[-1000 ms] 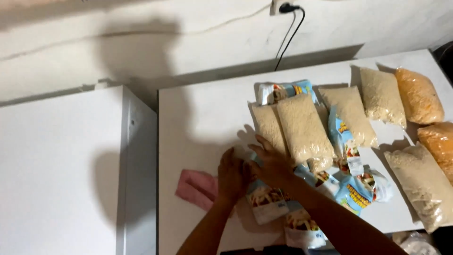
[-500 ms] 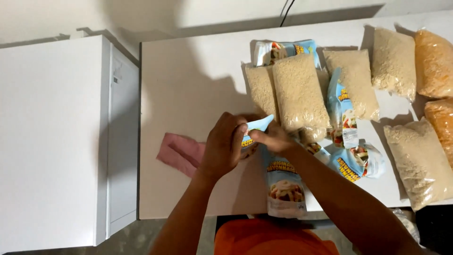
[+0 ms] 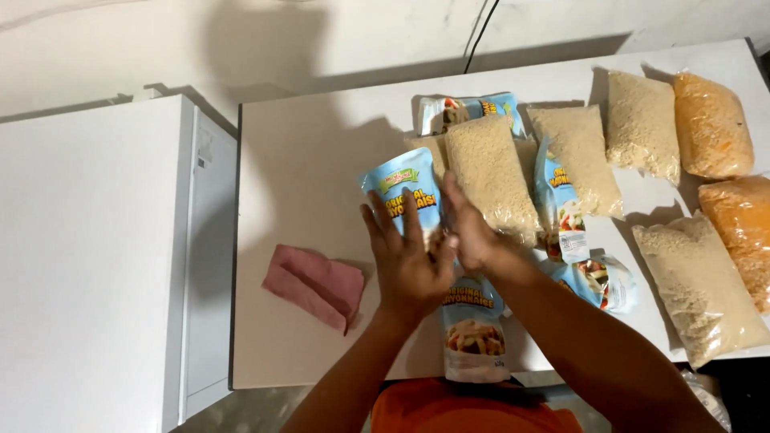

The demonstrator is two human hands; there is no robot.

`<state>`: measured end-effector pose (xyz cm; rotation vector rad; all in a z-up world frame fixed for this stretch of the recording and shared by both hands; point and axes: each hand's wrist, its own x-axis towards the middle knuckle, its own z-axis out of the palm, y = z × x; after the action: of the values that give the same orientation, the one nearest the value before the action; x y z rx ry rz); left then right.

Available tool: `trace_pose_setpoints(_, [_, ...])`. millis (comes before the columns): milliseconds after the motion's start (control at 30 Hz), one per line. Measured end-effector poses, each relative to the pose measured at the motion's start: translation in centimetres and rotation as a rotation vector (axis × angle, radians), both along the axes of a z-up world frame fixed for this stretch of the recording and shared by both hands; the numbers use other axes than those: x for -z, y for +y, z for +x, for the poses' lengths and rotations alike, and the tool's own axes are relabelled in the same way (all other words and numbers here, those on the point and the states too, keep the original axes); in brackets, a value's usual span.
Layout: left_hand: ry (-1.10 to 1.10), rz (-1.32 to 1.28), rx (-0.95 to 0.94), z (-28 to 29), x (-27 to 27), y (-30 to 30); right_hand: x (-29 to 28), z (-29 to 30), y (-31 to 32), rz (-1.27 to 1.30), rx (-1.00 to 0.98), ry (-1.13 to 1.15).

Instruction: Organizing and placing mayonnaise pouches and bags of grains onto storage shelves.

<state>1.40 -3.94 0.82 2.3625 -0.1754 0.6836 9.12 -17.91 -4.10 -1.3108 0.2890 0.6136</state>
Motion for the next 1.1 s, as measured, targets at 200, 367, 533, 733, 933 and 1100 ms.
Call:
trace_pose_setpoints(200, [0.077, 0.229, 0.189, -0.3, 1.2, -1.1, -4.0, 0.9, -1.1, 0.399, -0.009, 0.16])
trace_pose_setpoints(367, [0.164, 0.369, 0.251, 4.7, -1.4, 3.3, -2.2, 1.6, -2.0, 0.245, -0.13, -0.332])
trace_pose_setpoints(533, [0.555, -0.673, 0.095, 7.2, 4.4, 4.9, -2.3, 1.8, -0.6, 0.478, -0.113, 0.224])
trace_pose_setpoints(733, [0.923, -2.05, 0.467, 7.0, 5.3, 5.6, -7.5, 0.2, 1.2, -0.403, -0.42, -0.093])
trace_pose_setpoints(933, [0.765, -2.226, 0.388, 6.9, 4.9, 5.4, -8.4, -2.8, 2.3, -0.837, -0.357, -1.084])
trace_pose_setpoints(1100, [0.675, -2.156, 0.322, 7.1, 5.7, 4.2, -6.4, -2.8, 2.5, -0.79, -0.155, -1.398])
